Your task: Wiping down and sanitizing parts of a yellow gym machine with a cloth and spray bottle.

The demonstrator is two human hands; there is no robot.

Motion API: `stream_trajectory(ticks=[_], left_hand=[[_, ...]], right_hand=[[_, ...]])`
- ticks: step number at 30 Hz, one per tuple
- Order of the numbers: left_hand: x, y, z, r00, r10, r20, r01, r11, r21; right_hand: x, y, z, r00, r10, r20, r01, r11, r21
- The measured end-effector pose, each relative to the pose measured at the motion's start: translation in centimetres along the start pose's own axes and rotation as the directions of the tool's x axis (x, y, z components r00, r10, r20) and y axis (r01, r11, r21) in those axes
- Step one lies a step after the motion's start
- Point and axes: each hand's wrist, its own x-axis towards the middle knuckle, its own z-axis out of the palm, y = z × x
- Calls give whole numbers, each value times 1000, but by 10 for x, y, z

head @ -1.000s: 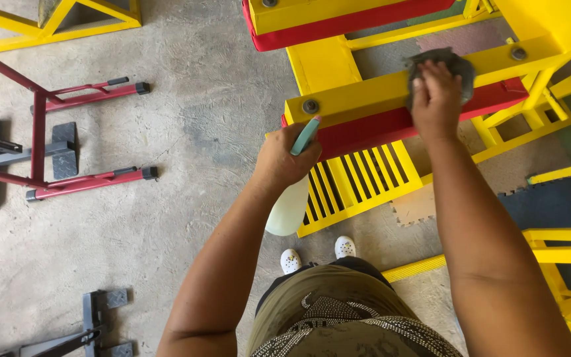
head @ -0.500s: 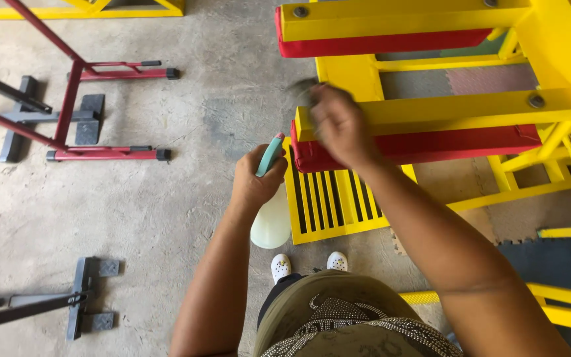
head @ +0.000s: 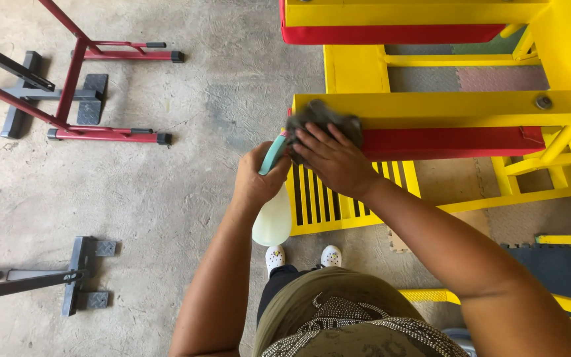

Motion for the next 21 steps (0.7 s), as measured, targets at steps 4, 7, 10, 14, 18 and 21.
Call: stream_trajectory(ticks=[4,7,10,14,18,21], left_hand=[[-1,2,15,997,77,29,-80,990,117],[-2,3,25,995,31,91,-48,981,188],[-4,7,32,995,-31,100,3,963,270],[0,6,45,979,-150,136,78,901,427],[-1,8,49,979,-160,128,82,878,472],[-9,9,41,994,-64,85,24,912,410]], right_hand=[[-68,37,-5,995,95,37,-96,995,39],[-116,66,-21,969,247,-2,-247,969,-21],[-147,77,-23,920,385,-75,-386,923,-3],[-138,62,-4,822,508,-258,-521,853,21],[-96,32,18,789,510,-343,-523,850,62],[-56,5,27,849,457,-265,-429,889,158]])
